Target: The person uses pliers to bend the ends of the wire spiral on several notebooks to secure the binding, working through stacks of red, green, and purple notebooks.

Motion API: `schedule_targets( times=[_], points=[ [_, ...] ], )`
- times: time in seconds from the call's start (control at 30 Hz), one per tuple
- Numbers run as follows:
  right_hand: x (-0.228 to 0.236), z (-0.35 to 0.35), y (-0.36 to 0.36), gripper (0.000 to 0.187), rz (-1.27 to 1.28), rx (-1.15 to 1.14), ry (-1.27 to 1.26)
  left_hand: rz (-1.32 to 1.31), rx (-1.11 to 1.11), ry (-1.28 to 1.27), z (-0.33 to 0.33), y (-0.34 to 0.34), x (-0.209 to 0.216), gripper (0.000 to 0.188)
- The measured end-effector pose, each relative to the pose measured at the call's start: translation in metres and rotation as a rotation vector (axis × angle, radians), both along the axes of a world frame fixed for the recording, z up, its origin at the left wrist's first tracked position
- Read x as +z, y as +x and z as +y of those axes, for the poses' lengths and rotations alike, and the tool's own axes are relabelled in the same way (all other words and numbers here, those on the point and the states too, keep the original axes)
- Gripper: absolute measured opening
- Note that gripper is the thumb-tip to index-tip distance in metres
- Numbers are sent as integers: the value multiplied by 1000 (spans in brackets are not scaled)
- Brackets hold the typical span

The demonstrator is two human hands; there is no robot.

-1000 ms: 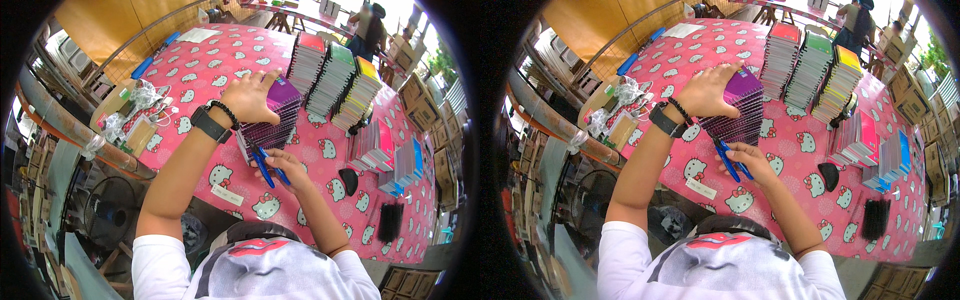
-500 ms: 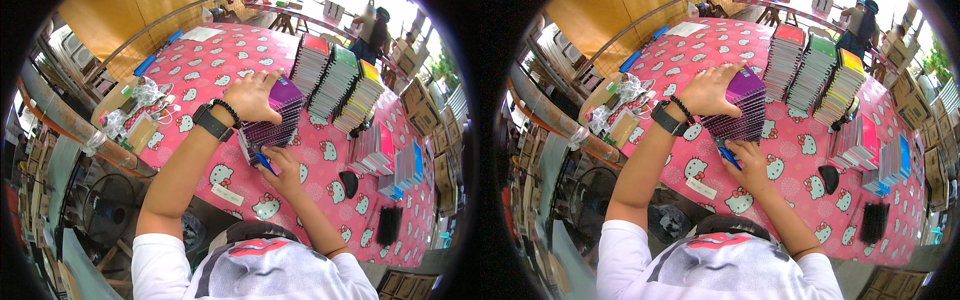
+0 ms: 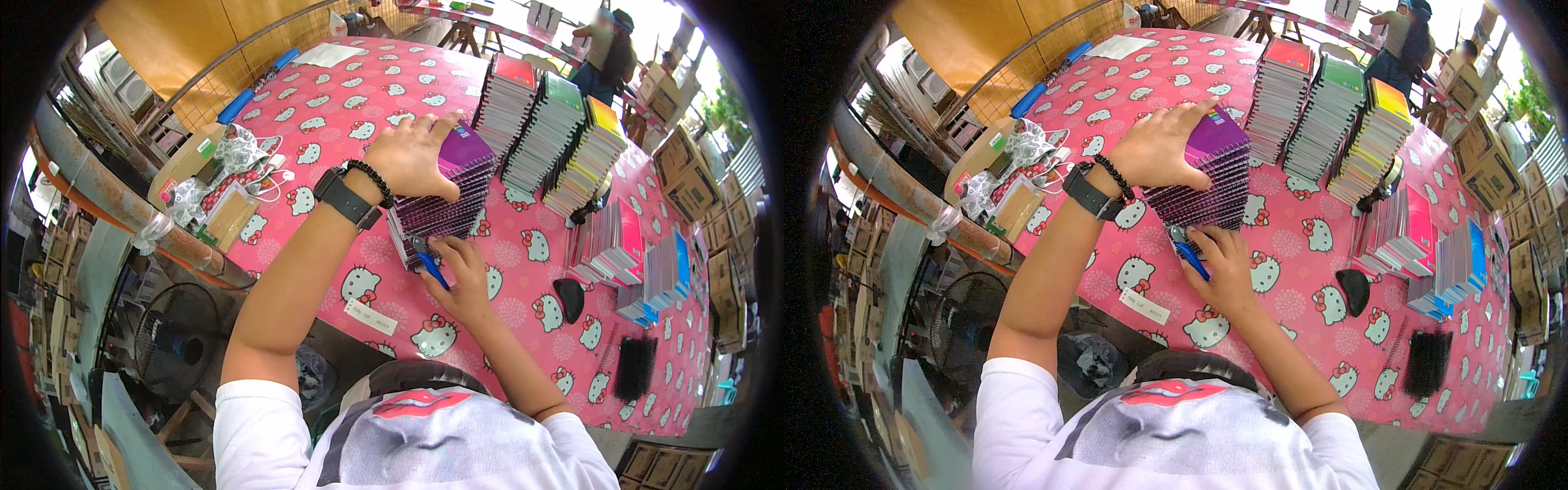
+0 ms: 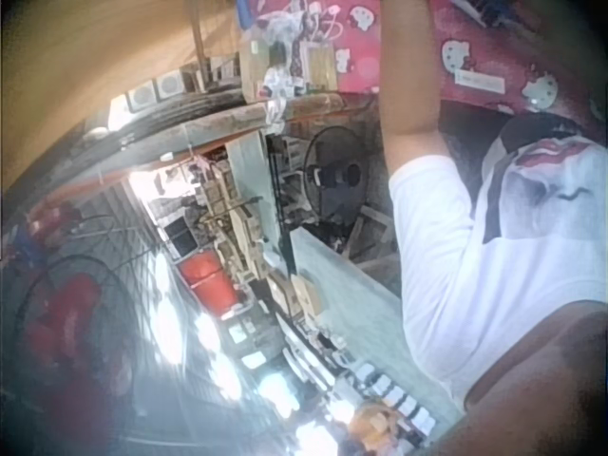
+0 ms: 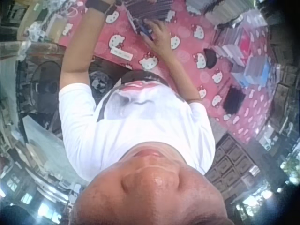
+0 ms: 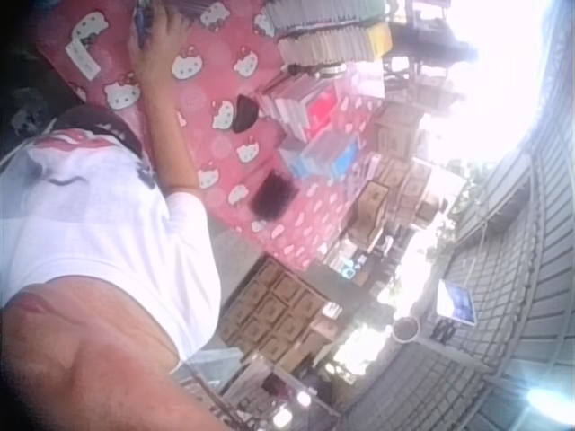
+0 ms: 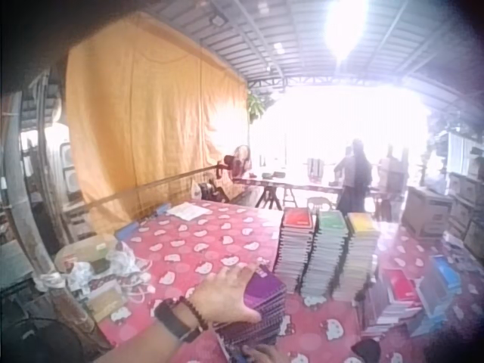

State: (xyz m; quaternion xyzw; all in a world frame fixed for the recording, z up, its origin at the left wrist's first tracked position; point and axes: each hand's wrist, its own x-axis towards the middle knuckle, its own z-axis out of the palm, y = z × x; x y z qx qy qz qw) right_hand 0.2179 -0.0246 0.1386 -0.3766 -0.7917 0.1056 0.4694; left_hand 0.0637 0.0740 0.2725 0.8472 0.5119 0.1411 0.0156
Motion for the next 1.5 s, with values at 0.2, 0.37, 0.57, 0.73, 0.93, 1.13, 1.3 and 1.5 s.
schedule_targets(
  times=[0.2,0.37,0.57,0.73,0.93,1.13,1.3,1.5],
  points=[
    [-8,7,8,39,459,306,-823,-9,-9,17,1,-1,-3,103],
    [-11,1,6,40,364,234,-728,5,-15,28,1,0,-3,102],
    [-9,1,1,44,33,30,-54,9,-2,22,2,-1,-3,102],
    [-12,2,-1,44,-5,24,-31,1,-6,10,1,1,-1,103],
    [-11,1,4,44,715,366,-1199,-1,-1,26,-1,-1,-3,103],
    [-13,-8,0,45,37,32,-190,2,-2,7,0,0,-1,103],
    [-13,-2,-1,41,-86,-24,-40,14,10,4,-1,0,-1,103],
    [-23,-3,5,42,315,211,-712,17,10,6,-2,1,0,103]
  ],
)
